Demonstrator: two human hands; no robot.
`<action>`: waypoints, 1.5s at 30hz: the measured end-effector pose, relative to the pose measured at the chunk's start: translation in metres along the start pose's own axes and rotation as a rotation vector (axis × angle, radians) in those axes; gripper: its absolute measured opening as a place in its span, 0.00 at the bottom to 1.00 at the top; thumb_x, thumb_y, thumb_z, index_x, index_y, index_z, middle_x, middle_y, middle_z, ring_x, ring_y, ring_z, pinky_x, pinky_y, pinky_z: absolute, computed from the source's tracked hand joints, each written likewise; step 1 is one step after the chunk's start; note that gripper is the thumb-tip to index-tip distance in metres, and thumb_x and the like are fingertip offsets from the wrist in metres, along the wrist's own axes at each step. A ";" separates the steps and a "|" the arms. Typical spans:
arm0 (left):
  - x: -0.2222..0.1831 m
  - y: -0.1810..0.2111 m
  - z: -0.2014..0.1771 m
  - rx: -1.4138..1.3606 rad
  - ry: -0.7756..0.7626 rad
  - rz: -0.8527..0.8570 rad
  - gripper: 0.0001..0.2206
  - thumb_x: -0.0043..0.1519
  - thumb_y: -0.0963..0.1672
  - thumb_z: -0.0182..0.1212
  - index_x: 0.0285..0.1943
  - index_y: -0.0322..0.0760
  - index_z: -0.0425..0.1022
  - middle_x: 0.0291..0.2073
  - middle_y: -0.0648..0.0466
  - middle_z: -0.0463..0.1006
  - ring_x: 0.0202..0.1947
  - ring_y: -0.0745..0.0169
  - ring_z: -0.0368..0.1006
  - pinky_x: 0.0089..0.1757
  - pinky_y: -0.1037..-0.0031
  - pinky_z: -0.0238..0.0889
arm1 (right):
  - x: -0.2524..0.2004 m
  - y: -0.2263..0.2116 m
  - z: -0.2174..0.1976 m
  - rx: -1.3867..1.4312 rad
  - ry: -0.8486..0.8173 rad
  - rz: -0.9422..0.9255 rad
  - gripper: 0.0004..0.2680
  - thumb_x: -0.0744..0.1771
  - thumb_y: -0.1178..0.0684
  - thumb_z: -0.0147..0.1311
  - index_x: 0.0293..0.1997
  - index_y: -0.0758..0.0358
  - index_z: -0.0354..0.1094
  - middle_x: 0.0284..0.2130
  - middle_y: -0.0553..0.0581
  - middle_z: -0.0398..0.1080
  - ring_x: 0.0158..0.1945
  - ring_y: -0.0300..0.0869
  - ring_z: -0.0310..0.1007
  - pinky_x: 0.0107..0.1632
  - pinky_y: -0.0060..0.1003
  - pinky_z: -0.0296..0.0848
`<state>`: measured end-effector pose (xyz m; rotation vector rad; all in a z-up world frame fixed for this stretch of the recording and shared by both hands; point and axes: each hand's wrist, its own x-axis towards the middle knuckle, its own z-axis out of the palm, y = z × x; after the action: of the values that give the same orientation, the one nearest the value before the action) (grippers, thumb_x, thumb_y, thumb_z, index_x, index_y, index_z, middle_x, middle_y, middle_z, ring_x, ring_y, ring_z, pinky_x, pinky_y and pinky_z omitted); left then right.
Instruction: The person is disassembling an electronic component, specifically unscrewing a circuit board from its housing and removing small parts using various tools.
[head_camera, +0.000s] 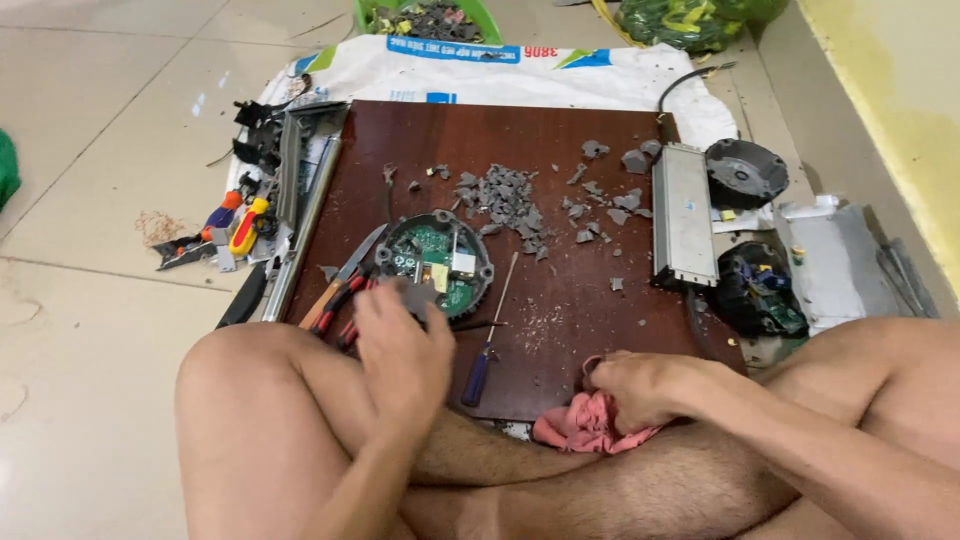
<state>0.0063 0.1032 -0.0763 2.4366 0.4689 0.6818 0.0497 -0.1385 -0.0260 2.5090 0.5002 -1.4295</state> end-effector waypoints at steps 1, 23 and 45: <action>-0.011 0.000 0.000 0.004 0.003 -0.007 0.16 0.62 0.42 0.61 0.58 0.31 0.69 0.47 0.44 0.70 0.44 0.50 0.72 0.45 0.59 0.69 | 0.014 0.002 0.002 -0.007 -0.002 -0.005 0.07 0.66 0.60 0.58 0.47 0.56 0.72 0.37 0.47 0.74 0.25 0.35 0.63 0.29 0.25 0.71; -0.032 -0.023 0.056 0.321 -0.634 0.041 0.18 0.56 0.51 0.67 0.46 0.34 0.75 0.38 0.47 0.78 0.39 0.37 0.83 0.37 0.51 0.81 | 0.078 0.081 0.042 0.033 0.138 0.178 0.34 0.60 0.40 0.73 0.70 0.43 0.48 0.70 0.61 0.53 0.69 0.58 0.63 0.68 0.54 0.70; -0.042 -0.045 0.090 0.277 -0.511 -0.049 0.11 0.59 0.45 0.58 0.44 0.33 0.75 0.38 0.40 0.80 0.35 0.35 0.81 0.37 0.52 0.78 | 0.153 0.027 -0.043 -0.194 1.050 -0.732 0.26 0.54 0.66 0.56 0.58 0.52 0.66 0.64 0.56 0.63 0.57 0.55 0.68 0.58 0.49 0.70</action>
<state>0.0152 0.0816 -0.1829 2.7153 0.4309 -0.0447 0.1669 -0.1199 -0.1355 2.8265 1.7348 0.0289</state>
